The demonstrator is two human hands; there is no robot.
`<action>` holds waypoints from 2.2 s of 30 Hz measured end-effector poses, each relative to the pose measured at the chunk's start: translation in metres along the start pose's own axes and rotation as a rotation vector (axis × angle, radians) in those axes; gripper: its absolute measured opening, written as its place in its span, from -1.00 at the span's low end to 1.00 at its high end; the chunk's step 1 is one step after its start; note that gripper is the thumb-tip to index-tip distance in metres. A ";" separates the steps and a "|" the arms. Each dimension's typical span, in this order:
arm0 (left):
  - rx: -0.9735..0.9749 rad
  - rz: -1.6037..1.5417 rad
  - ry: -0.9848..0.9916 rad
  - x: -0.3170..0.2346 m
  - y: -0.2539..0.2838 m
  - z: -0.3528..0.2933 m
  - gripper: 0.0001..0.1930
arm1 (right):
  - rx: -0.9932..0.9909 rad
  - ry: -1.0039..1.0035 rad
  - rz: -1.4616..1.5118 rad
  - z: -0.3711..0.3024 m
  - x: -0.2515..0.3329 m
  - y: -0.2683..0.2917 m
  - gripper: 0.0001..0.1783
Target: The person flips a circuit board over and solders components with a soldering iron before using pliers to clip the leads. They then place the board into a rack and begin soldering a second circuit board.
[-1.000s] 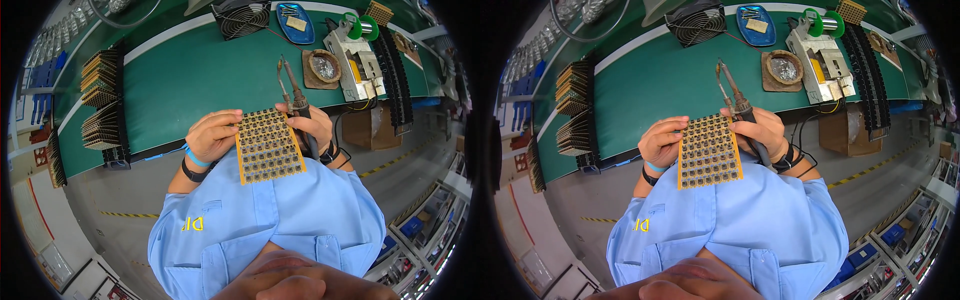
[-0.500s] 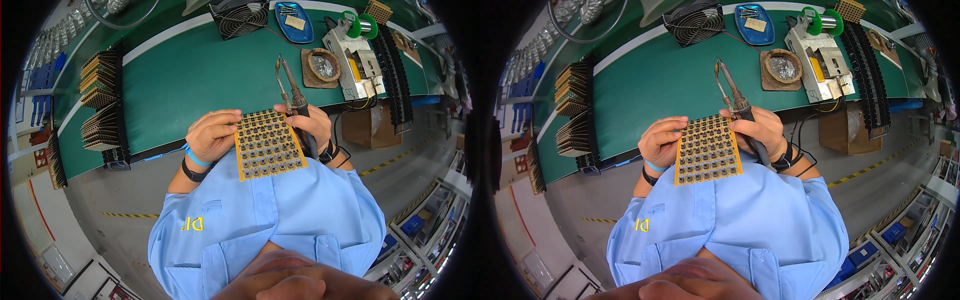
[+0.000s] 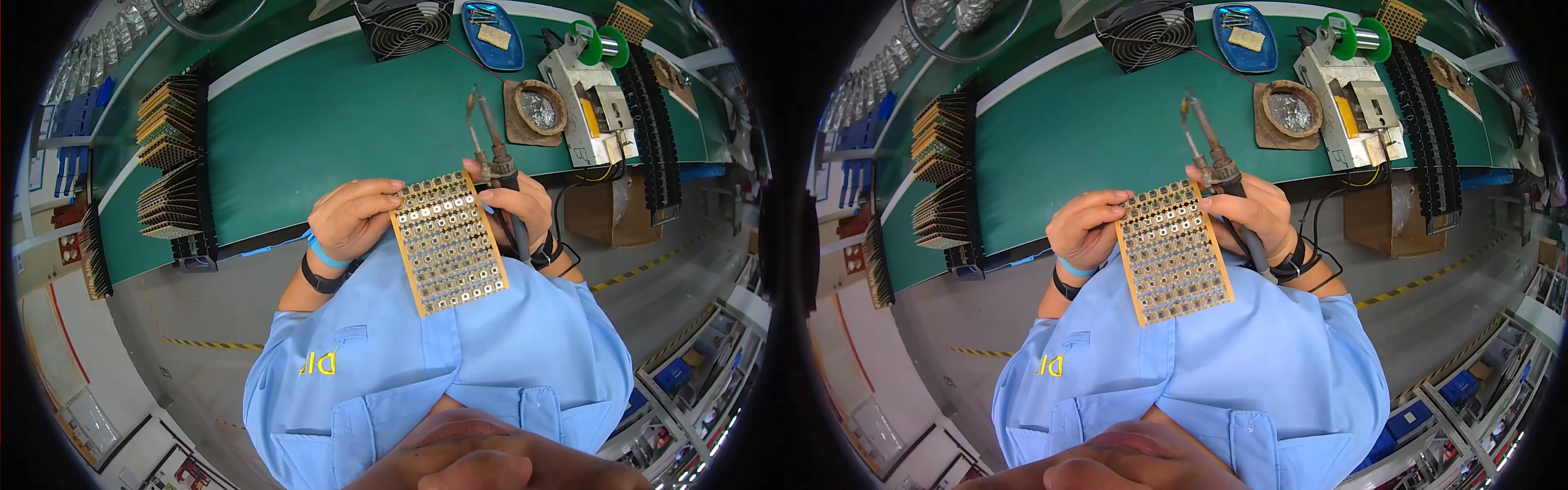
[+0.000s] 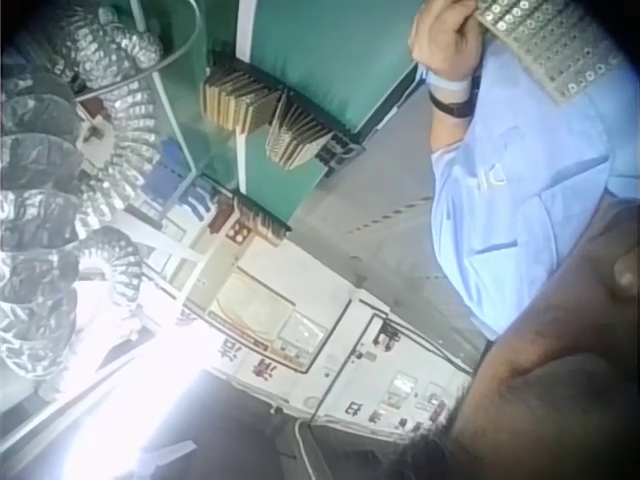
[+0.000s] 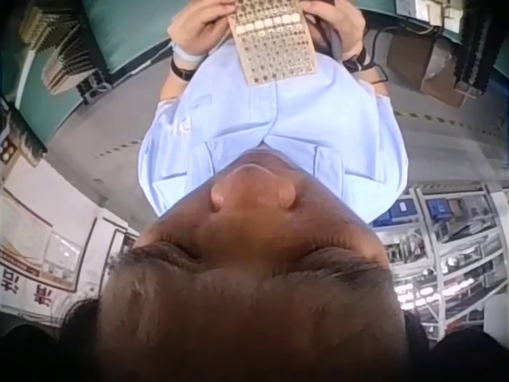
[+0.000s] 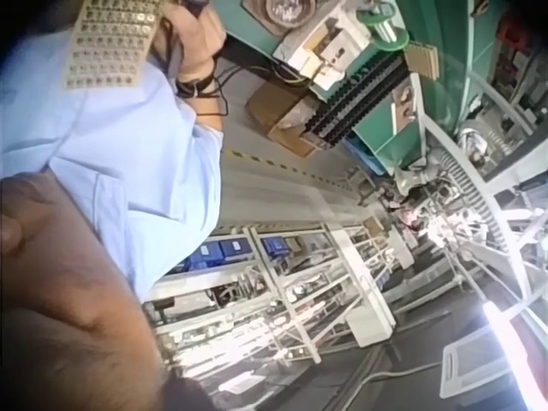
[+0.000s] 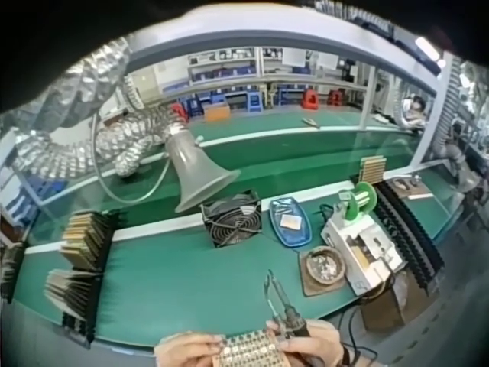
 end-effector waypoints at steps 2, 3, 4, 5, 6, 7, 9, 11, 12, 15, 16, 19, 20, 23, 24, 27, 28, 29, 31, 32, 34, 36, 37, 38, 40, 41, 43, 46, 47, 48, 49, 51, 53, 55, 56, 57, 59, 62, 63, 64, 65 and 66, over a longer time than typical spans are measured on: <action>-0.021 -0.009 0.023 0.003 -0.001 -0.003 -0.75 | 0.053 -0.021 0.048 0.001 0.000 0.000 -0.50; -0.031 -0.014 0.034 0.004 -0.002 -0.004 -0.76 | 0.079 -0.032 0.073 0.002 -0.001 0.000 -0.50; -0.030 -0.015 0.033 0.005 -0.003 -0.005 -0.76 | 0.078 -0.032 0.072 0.002 -0.002 -0.001 -0.50; -0.033 -0.022 0.044 0.005 -0.004 -0.005 -0.77 | 0.075 -0.042 0.069 0.001 -0.003 -0.002 -0.52; -0.037 -0.029 0.055 0.006 -0.005 -0.006 -0.78 | 0.071 -0.052 0.067 0.000 -0.004 -0.003 -0.53; -0.041 -0.035 0.065 0.006 -0.005 -0.006 -0.78 | 0.067 -0.061 0.066 0.000 -0.005 -0.004 -0.54; -0.038 -0.036 0.061 0.005 -0.005 -0.005 -0.78 | 0.078 -0.068 0.066 -0.003 -0.007 -0.002 -0.57; -0.034 -0.037 0.053 0.004 -0.005 -0.003 -0.79 | 0.102 -0.082 0.067 -0.006 -0.008 0.001 -0.61; -0.034 -0.038 0.054 0.004 -0.005 -0.003 -0.79 | 0.102 -0.082 0.067 -0.007 -0.008 0.002 -0.61; -0.024 -0.023 0.016 0.005 -0.006 -0.002 -0.78 | 0.114 -0.081 0.072 -0.009 -0.009 0.005 -0.62; -0.025 -0.026 0.015 0.005 -0.006 -0.002 -0.78 | 0.115 -0.082 0.069 -0.009 -0.008 0.005 -0.62; -0.037 -0.012 -0.013 0.005 -0.007 -0.003 -0.76 | 0.082 -0.078 0.077 -0.008 -0.005 0.003 -0.62; -0.040 -0.021 -0.014 0.005 -0.007 -0.003 -0.76 | 0.083 -0.081 0.068 -0.009 -0.005 0.003 -0.62; -0.053 -0.021 -0.011 0.004 -0.008 -0.004 -0.76 | 0.046 -0.060 0.079 -0.011 -0.009 0.001 -0.62; -0.053 -0.026 -0.012 0.003 -0.007 -0.004 -0.76 | 0.046 -0.061 0.074 -0.011 -0.008 0.001 -0.62; -0.020 -0.006 0.019 0.001 -0.006 -0.003 -0.73 | 0.041 -0.072 0.079 -0.011 -0.007 0.000 -0.62; -0.020 -0.009 0.019 0.001 -0.007 -0.003 -0.73 | 0.042 -0.073 0.076 -0.011 -0.007 0.001 -0.62; -0.033 -0.010 0.009 0.002 -0.007 -0.003 -0.74 | 0.048 -0.078 0.087 -0.011 -0.007 0.001 -0.62; -0.059 -0.010 -0.011 0.003 -0.008 -0.004 -0.75 | 0.060 -0.087 0.109 -0.011 -0.008 0.001 -0.62; -0.060 -0.005 -0.009 0.003 -0.008 -0.004 -0.75 | 0.062 -0.086 0.114 -0.011 -0.008 0.001 -0.62; -0.054 -0.011 -0.010 0.004 -0.008 -0.005 -0.75 | 0.034 -0.089 0.113 -0.010 -0.008 -0.001 -0.63; -0.051 -0.003 -0.008 0.005 -0.007 -0.005 -0.75 | 0.022 -0.087 0.124 -0.009 -0.009 -0.002 -0.63; -0.046 -0.002 -0.005 0.004 -0.006 -0.005 -0.75 | 0.027 -0.084 0.117 -0.008 -0.009 -0.002 -0.64; -0.040 0.000 -0.003 0.004 -0.006 -0.005 -0.75 | 0.031 -0.081 0.109 -0.007 -0.009 -0.003 -0.64; -0.036 0.006 0.002 0.004 -0.005 -0.005 -0.75 | 0.037 -0.076 0.106 -0.006 -0.008 -0.002 -0.65; -0.031 0.003 0.001 0.004 -0.005 -0.005 -0.75 | 0.040 -0.079 0.105 -0.006 -0.008 -0.002 -0.65; -0.022 -0.002 0.000 0.004 -0.003 -0.004 -0.75 | 0.045 -0.085 0.101 -0.005 -0.008 -0.002 -0.64; -0.015 -0.008 0.003 0.003 -0.003 -0.003 -0.76 | 0.043 -0.099 0.115 -0.005 -0.007 -0.003 -0.64; -0.012 -0.013 0.003 0.003 -0.003 -0.003 -0.76 | 0.041 -0.107 0.120 -0.005 -0.006 -0.003 -0.64; -0.012 -0.008 0.005 0.003 -0.002 -0.003 -0.76 | 0.042 -0.106 0.125 -0.006 -0.007 -0.002 -0.64; -0.015 -0.011 0.002 0.004 -0.004 -0.003 -0.75 | 0.047 -0.110 0.120 -0.008 -0.007 -0.001 -0.64; -0.020 -0.019 -0.004 0.004 -0.005 -0.004 -0.75 | 0.057 -0.118 0.109 -0.009 -0.008 -0.001 -0.64; -0.013 -0.021 -0.002 0.004 -0.003 -0.005 -0.75 | 0.064 -0.106 0.114 -0.006 -0.007 -0.002 -0.63; 0.000 -0.038 -0.003 0.003 -0.002 -0.005 -0.74 | 0.075 -0.085 0.110 -0.004 -0.005 -0.002 -0.61; 0.002 -0.044 -0.005 0.004 -0.003 -0.005 -0.74 | 0.073 -0.087 0.105 -0.005 -0.006 -0.001 -0.61; -0.010 -0.039 -0.013 0.004 -0.003 -0.005 -0.73 | 0.079 -0.091 0.109 -0.007 -0.006 0.000 -0.60; -0.036 -0.036 -0.030 0.005 -0.006 -0.004 -0.72 | 0.091 -0.099 0.112 -0.011 -0.008 0.002 -0.59; -0.044 -0.034 -0.019 0.005 -0.006 -0.004 -0.72 | 0.081 -0.111 0.117 -0.013 -0.008 0.002 -0.59; -0.048 -0.027 -0.012 0.005 -0.006 -0.005 -0.72 | 0.078 -0.115 0.125 -0.013 -0.009 0.001 -0.59; -0.048 -0.036 -0.016 0.005 -0.006 -0.005 -0.72 | 0.076 -0.117 0.116 -0.013 -0.009 0.001 -0.59; -0.050 -0.032 -0.013 0.004 -0.006 -0.005 -0.72 | 0.070 -0.113 0.114 -0.013 -0.009 0.000 -0.59; -0.051 -0.029 -0.010 0.004 -0.006 -0.005 -0.71 | 0.065 -0.109 0.113 -0.014 -0.009 -0.001 -0.60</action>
Point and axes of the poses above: each hand's wrist, its own z-axis towards the middle knuckle, its own y-axis out of the back of the hand, x = y × z, the point moved 1 cm from there along z, towards the middle knuckle, and after that the axes turned 12 degrees about z, right-handed, at the moved point
